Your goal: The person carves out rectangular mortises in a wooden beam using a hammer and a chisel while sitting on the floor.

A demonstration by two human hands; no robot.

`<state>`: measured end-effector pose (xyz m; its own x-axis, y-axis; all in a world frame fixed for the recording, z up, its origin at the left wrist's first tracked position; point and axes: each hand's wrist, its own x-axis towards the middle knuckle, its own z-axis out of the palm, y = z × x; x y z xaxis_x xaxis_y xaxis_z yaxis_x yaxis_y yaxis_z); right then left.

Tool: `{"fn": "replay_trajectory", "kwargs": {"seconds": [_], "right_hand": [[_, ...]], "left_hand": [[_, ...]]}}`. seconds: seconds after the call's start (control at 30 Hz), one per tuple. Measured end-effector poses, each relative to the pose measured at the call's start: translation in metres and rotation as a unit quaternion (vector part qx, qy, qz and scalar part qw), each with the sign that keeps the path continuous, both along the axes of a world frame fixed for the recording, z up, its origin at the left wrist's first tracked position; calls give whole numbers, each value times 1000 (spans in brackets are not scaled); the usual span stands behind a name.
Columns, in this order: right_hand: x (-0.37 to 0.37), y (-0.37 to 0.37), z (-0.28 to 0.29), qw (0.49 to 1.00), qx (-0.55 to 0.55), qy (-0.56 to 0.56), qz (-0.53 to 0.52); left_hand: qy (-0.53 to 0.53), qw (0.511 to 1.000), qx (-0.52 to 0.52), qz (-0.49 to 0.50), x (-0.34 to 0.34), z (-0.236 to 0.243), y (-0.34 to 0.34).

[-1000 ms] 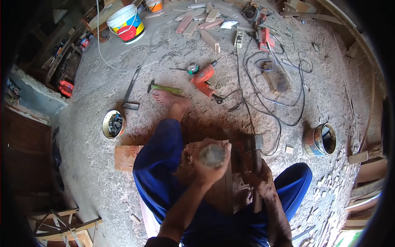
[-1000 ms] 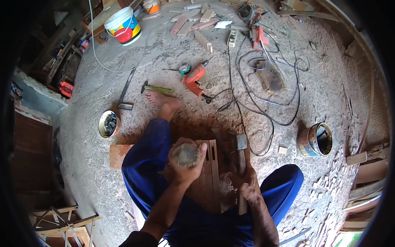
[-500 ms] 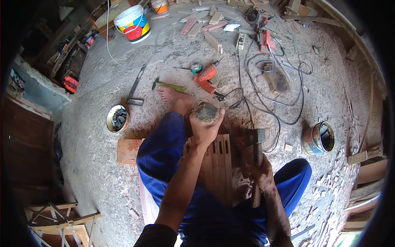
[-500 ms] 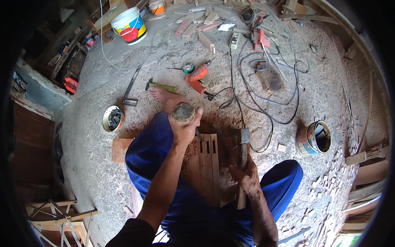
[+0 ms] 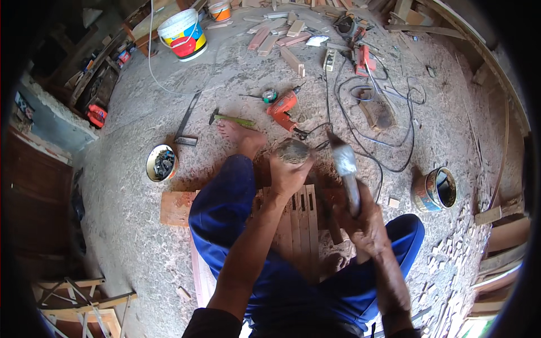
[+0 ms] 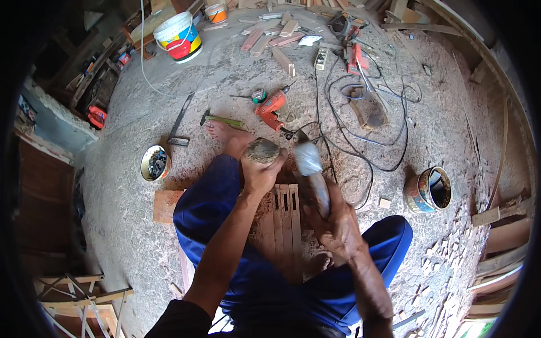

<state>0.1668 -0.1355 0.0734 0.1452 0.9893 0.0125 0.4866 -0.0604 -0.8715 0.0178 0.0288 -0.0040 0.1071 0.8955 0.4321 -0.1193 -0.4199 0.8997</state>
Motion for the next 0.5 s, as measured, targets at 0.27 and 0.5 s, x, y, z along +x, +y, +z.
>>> {"fn": "replay_trajectory", "kwargs": {"seconds": [0.27,0.5], "right_hand": [[0,59,52,884,18,-415,213],[-4,80,106,941,51,-281,184]], "left_hand": [[68,994,78,24,-9,-23,0],[-13,998,-62,-16,2,-31,26]]}}
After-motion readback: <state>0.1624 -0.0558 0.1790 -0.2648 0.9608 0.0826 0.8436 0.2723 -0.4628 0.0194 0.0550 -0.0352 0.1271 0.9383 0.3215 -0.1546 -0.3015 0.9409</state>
